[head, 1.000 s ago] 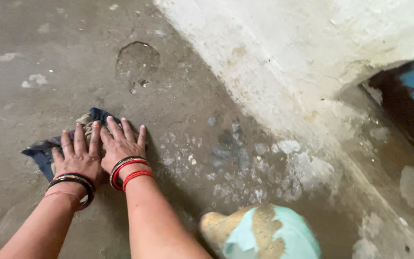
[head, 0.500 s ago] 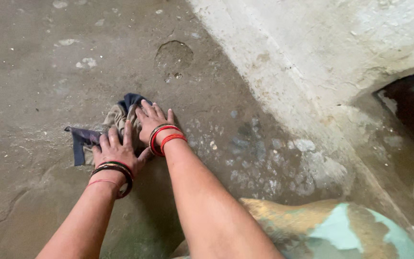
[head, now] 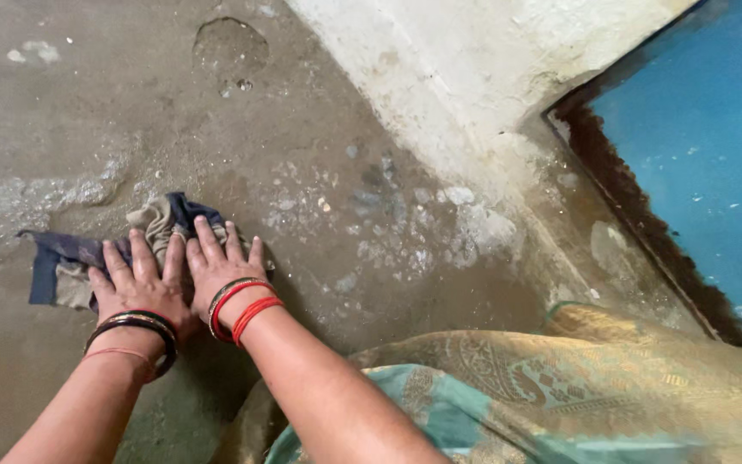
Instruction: The person scrubs a wet concrete floor with a cloth, repeatedly dipping the cloth into a teal bucket to wring it out and then scrubbing different areas of the floor. The person moves along the floor, cleaning near a wall and doorway.
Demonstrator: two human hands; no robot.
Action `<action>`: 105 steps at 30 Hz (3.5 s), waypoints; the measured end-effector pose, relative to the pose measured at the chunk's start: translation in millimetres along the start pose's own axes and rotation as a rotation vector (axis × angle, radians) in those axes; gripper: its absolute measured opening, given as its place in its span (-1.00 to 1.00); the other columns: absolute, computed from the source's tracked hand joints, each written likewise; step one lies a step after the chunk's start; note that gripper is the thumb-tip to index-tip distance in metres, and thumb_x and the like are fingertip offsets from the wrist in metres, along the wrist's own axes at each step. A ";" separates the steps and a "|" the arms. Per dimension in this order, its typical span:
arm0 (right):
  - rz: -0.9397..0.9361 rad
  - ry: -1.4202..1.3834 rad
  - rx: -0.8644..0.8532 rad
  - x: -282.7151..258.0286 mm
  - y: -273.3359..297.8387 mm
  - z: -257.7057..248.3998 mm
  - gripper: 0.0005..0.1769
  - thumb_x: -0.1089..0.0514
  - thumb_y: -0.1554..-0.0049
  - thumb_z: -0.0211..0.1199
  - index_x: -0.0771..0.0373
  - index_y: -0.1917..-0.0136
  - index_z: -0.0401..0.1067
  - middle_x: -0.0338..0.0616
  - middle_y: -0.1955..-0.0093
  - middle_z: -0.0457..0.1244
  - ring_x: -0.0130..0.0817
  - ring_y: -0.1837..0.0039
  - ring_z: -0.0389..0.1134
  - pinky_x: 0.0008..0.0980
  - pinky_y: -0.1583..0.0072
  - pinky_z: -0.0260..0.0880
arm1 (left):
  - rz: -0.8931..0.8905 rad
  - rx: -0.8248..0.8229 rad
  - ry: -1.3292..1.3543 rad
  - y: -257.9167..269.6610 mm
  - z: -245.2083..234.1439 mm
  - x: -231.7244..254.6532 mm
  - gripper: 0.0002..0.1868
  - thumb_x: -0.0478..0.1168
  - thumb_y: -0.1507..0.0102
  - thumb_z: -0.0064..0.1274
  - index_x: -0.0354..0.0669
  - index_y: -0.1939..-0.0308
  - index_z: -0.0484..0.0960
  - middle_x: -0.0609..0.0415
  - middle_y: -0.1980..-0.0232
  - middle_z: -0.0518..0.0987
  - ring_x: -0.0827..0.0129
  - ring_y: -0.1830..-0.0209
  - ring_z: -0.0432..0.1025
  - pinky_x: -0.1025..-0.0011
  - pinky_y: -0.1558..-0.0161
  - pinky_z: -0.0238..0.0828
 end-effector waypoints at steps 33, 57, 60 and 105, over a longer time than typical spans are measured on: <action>-0.598 -0.027 0.512 27.1 -59.3 -5.3 -0.18 -0.21 -0.09 0.07 0.26 -0.50 0.21 0.15 -0.65 -0.08 0.26 -0.62 -0.09 0.09 -0.60 -0.22 | 0.017 0.327 0.179 -20.2 -15.3 -26.5 -0.07 0.07 -0.11 0.01 0.09 -0.56 0.09 -0.11 -0.60 0.06 -0.05 -0.61 -0.15 -0.20 -0.43 -0.16; -0.444 -0.196 0.575 47.4 27.5 16.3 -0.44 0.01 -0.18 0.13 0.09 -0.44 0.33 -0.19 -0.57 0.12 -0.05 -0.66 -0.02 0.11 -0.58 -0.07 | -0.052 0.680 0.434 50.8 -10.6 30.0 -0.34 0.18 -0.39 -0.26 0.11 -0.54 0.29 -0.17 -0.48 0.25 -0.24 -0.58 0.11 -0.49 -0.62 -0.16; -0.524 -0.227 0.626 66.0 79.2 35.3 -0.40 0.02 -0.20 0.09 0.10 -0.50 0.30 -0.17 -0.59 0.13 -0.06 -0.68 0.00 0.11 -0.64 -0.09 | -0.223 0.704 0.502 103.0 15.3 69.5 -0.38 0.19 -0.37 -0.20 0.22 -0.50 0.37 -0.11 -0.51 0.28 -0.28 -0.57 0.08 -0.48 -0.57 -0.13; -0.528 -0.091 0.560 41.7 1.8 33.9 -0.43 0.00 -0.23 0.00 0.09 -0.49 0.26 -0.23 -0.64 0.01 -0.09 -0.66 -0.04 0.14 -0.59 -0.17 | -0.281 0.808 0.174 52.3 10.1 43.9 -0.48 -0.04 -0.38 -0.03 0.05 -0.43 0.50 -0.10 -0.49 0.40 -0.23 -0.51 0.14 -0.18 -0.39 0.09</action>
Point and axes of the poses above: each hand's wrist, its own y-axis away from the middle knuckle, its own z-axis out of the palm, x = y × z, the point moved 5 cm from there along -y, towards the middle knuckle
